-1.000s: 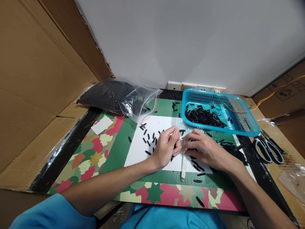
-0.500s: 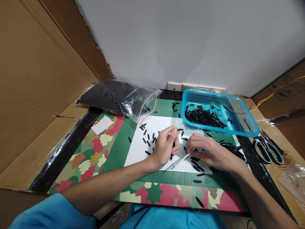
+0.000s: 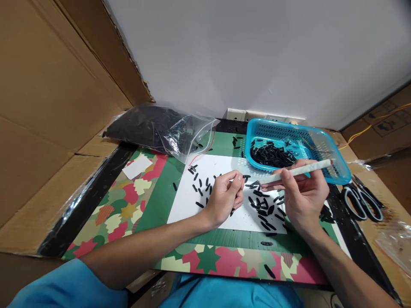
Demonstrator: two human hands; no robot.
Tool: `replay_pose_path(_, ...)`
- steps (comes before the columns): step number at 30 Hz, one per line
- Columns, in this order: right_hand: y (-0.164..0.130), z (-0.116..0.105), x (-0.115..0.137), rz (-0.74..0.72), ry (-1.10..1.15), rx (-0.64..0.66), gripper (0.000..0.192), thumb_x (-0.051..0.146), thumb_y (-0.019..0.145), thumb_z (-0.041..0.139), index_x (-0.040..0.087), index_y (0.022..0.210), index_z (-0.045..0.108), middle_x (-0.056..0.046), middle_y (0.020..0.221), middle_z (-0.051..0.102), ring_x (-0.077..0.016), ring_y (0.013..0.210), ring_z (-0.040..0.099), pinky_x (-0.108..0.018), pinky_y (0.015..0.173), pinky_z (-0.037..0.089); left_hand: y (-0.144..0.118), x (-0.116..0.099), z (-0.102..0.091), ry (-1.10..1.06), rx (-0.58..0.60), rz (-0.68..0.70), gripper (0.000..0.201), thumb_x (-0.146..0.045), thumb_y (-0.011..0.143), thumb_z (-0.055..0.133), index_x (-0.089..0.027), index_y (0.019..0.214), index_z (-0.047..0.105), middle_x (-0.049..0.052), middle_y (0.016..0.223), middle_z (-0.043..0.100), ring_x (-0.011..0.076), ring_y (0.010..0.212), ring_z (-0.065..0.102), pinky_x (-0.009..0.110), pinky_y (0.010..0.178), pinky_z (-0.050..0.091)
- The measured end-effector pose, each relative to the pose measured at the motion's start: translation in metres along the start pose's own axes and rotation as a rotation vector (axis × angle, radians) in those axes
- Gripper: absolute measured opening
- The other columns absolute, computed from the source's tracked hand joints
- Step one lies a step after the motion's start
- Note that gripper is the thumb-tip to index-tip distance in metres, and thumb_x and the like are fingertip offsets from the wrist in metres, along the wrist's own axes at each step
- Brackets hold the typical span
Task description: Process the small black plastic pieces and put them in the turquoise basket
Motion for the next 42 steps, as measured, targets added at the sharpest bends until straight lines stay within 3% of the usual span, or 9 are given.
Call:
replay_pose_path(3, -0.006, 0.007, 0.011, -0.096, -0.089, -0.046, 0.017, 0.028, 0.103, 0.068, 0.028, 0.109, 0.053, 0.000, 0.082, 0.073, -0.0211, 0.060, 0.078, -0.035, 0.057, 0.070, 0.000, 0.001, -0.001, 0.013, -0.004, -0.004, 0.045, -0.057, 0.100, 0.062, -0.019, 0.078, 0.051, -0.010, 0.048, 0.038, 0.0046, 0.040, 0.031, 0.017, 0.041, 0.029)
replay_pose_path(5, -0.011, 0.007, 0.023, -0.249, -0.128, -0.082, 0.017, 0.023, 0.103, 0.068, 0.028, 0.111, 0.055, 0.001, 0.083, 0.071, -0.0219, 0.066, 0.080, -0.036, 0.059, 0.070, -0.001, 0.000, -0.002, 0.023, -0.008, -0.008, 0.045, -0.057, 0.100, 0.061, -0.019, 0.078, 0.052, -0.010, 0.046, 0.038, 0.0045, 0.039, 0.032, 0.016, 0.041, 0.029)
replay_pose_path(8, -0.019, 0.008, 0.035, -0.452, -0.188, -0.009, 0.012, 0.017, 0.100, 0.069, 0.026, 0.101, 0.062, -0.002, 0.082, 0.073, -0.0238, 0.073, 0.081, -0.036, 0.060, 0.070, -0.001, -0.001, -0.001, 0.036, -0.011, -0.009, 0.046, -0.057, 0.100, 0.061, -0.019, 0.077, 0.052, -0.009, 0.045, 0.039, 0.0049, 0.038, 0.033, 0.017, 0.041, 0.030)
replay_pose_path(12, -0.020, 0.015, 0.027, -0.373, -0.337, 0.214, 0.021, 0.018, 0.103, 0.061, 0.026, 0.085, 0.068, -0.008, 0.089, 0.082, -0.0269, 0.080, 0.083, -0.039, 0.064, 0.070, -0.002, -0.003, -0.001, 0.062, -0.023, -0.002, 0.046, -0.057, 0.100, 0.061, -0.019, 0.077, 0.053, -0.009, 0.043, 0.040, 0.0052, 0.037, 0.034, 0.017, 0.040, 0.030)
replay_pose_path(16, -0.023, 0.014, 0.032, -0.482, -0.378, 0.204, 0.014, 0.013, 0.099, 0.064, 0.025, 0.100, 0.072, -0.007, 0.091, 0.084, -0.0259, 0.079, 0.083, -0.037, 0.068, 0.070, -0.001, -0.004, -0.001, 0.080, -0.028, 0.003, 0.046, -0.058, 0.101, 0.061, -0.019, 0.078, 0.053, -0.009, 0.042, 0.041, 0.0052, 0.036, 0.034, 0.017, 0.040, 0.030)
replay_pose_path(22, -0.028, 0.020, 0.036, -0.672, -0.640, 0.183, 0.024, 0.011, 0.093, 0.077, 0.028, 0.110, 0.074, -0.004, 0.091, 0.085, -0.0237, 0.076, 0.083, -0.030, 0.065, 0.068, -0.001, -0.002, -0.002, 0.078, -0.034, -0.011, 0.045, -0.059, 0.099, 0.063, -0.019, 0.080, 0.055, -0.009, 0.044, 0.042, 0.0054, 0.037, 0.034, 0.016, 0.040, 0.031)
replay_pose_path(27, -0.025, 0.023, 0.034, -0.661, -0.618, 0.288, 0.021, 0.012, 0.094, 0.076, 0.026, 0.109, 0.074, -0.008, 0.102, 0.085, -0.0228, 0.083, 0.083, -0.031, 0.072, 0.070, -0.001, -0.002, -0.001, 0.055, -0.018, -0.010, 0.045, -0.059, 0.098, 0.064, -0.020, 0.079, 0.051, -0.010, 0.046, 0.040, 0.0050, 0.039, 0.033, 0.016, 0.040, 0.031)
replay_pose_path(32, -0.021, 0.025, 0.029, -0.637, -0.603, 0.388, 0.018, 0.011, 0.095, 0.074, 0.024, 0.106, 0.074, -0.011, 0.120, 0.083, -0.0274, 0.105, 0.082, -0.038, 0.087, 0.071, 0.000, -0.005, 0.000, 0.066, -0.015, 0.023, 0.045, -0.057, 0.100, 0.062, -0.021, 0.078, 0.046, -0.010, 0.046, 0.041, 0.0050, 0.038, 0.033, 0.016, 0.041, 0.032)
replay_pose_path(42, -0.018, 0.030, 0.028, -0.628, -0.626, 0.468, 0.015, 0.008, 0.098, 0.067, 0.023, 0.102, 0.068, -0.014, 0.127, 0.080, -0.0276, 0.117, 0.079, -0.039, 0.094, 0.070, -0.001, -0.004, 0.003, 0.142, 0.027, 0.003, 0.048, -0.062, 0.097, 0.064, -0.022, 0.078, 0.046, -0.009, 0.047, 0.043, 0.0060, 0.039, 0.036, 0.018, 0.041, 0.031)
Point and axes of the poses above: each hand's wrist, its own y-axis towards the middle knuckle, its own z-axis out of the palm, x = y × z, the point moved 7 cm from there along y, towards the middle knuckle
